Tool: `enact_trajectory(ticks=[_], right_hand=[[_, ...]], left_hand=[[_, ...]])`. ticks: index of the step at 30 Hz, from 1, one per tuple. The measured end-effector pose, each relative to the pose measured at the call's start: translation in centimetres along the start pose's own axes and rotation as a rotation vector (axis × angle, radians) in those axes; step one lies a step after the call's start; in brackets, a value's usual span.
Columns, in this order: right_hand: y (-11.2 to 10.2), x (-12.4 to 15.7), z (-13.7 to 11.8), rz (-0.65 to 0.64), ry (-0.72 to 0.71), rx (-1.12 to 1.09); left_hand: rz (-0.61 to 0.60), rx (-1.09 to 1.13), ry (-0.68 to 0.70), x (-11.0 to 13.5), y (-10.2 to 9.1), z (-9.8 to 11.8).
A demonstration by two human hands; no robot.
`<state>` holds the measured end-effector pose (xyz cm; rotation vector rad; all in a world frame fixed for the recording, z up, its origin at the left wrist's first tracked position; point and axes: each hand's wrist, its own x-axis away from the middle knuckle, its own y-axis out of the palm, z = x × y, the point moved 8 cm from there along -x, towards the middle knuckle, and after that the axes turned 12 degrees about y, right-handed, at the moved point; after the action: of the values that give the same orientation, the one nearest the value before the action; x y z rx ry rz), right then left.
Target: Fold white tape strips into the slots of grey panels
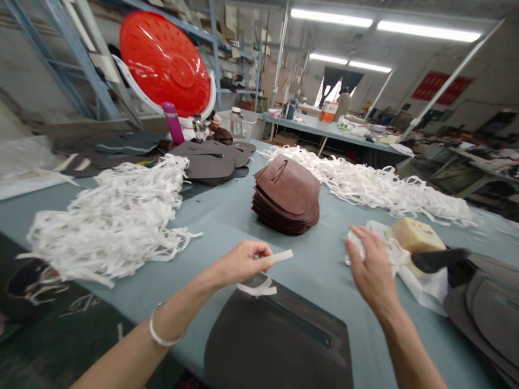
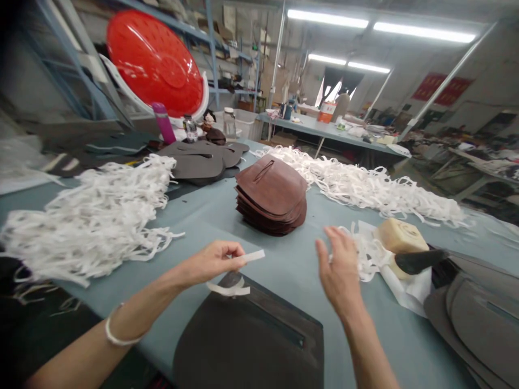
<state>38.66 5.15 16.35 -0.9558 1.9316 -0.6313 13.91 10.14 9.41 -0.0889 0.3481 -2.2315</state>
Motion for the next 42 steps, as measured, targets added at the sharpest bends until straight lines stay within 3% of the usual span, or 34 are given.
enact_trajectory(ticks=[2, 3, 5, 7, 9, 13, 17, 26, 28, 30, 32, 34, 38, 40, 42], right_hand=[[4.6, 3.8, -2.7, -0.398, 0.077, -0.26], [6.3, 5.6, -3.3, -0.502, 0.158, -0.365], [8.3, 8.3, -2.7, -0.511, 0.368, -0.521], [9.2, 10.3, -1.5, -0.451, 0.515, -0.607], [10.2, 12.0, -1.7, -0.536, 0.533, -0.655], [12.0, 15.4, -4.6, -0.89, 0.487, -0.737], [12.1, 16.5, -5.0, -0.916, 0.575, -0.785], [12.1, 18.7, -3.6, -1.119, 0.756, -1.094], [12.3, 18.9, -3.2, -1.082, 0.83, -1.19], [12.5, 18.6, -2.5, -0.983, 0.912, -1.294], [12.7, 18.2, -1.7, -0.852, 0.998, -1.337], [13.0, 18.0, -1.1, -0.752, 1.064, -1.328], [13.4, 17.5, -1.2, -0.614, 1.097, -1.338], [13.3, 17.4, -1.6, -0.559, 1.092, -1.363], [12.9, 17.4, -2.2, -0.542, 1.064, -1.385]], left_hand=[[-0.108, 0.055, 0.01, -0.2, 2.9, -0.4], [-0.132, 0.097, 0.012, -0.3, 3.9, -0.7], [-0.09, 0.24, -0.026, -0.3, 5.0, -1.8], [0.052, 0.45, -0.085, -0.3, 5.0, -3.2], [0.186, 0.664, -0.105, -0.4, 4.7, -4.2], [0.343, 0.927, -0.094, -0.8, 4.5, -5.2], [0.495, 1.036, -0.111, -0.8, 3.9, -6.6], [0.602, 0.943, -0.168, 0.6, 3.4, -10.3], [0.649, 0.783, -0.206, 1.3, 2.8, -10.9], [0.77, 0.485, -0.232, 2.8, 1.5, -11.0], [0.852, 0.156, -0.156, 4.3, 0.3, -9.3], [0.726, -0.055, 0.021, 4.9, 1.0, -6.4], [0.235, -0.22, 0.324, 6.1, 6.4, -1.3], [0.136, -0.211, 0.368, 6.8, 8.4, -0.3], [0.129, -0.169, 0.34, 7.1, 9.3, -0.4]])
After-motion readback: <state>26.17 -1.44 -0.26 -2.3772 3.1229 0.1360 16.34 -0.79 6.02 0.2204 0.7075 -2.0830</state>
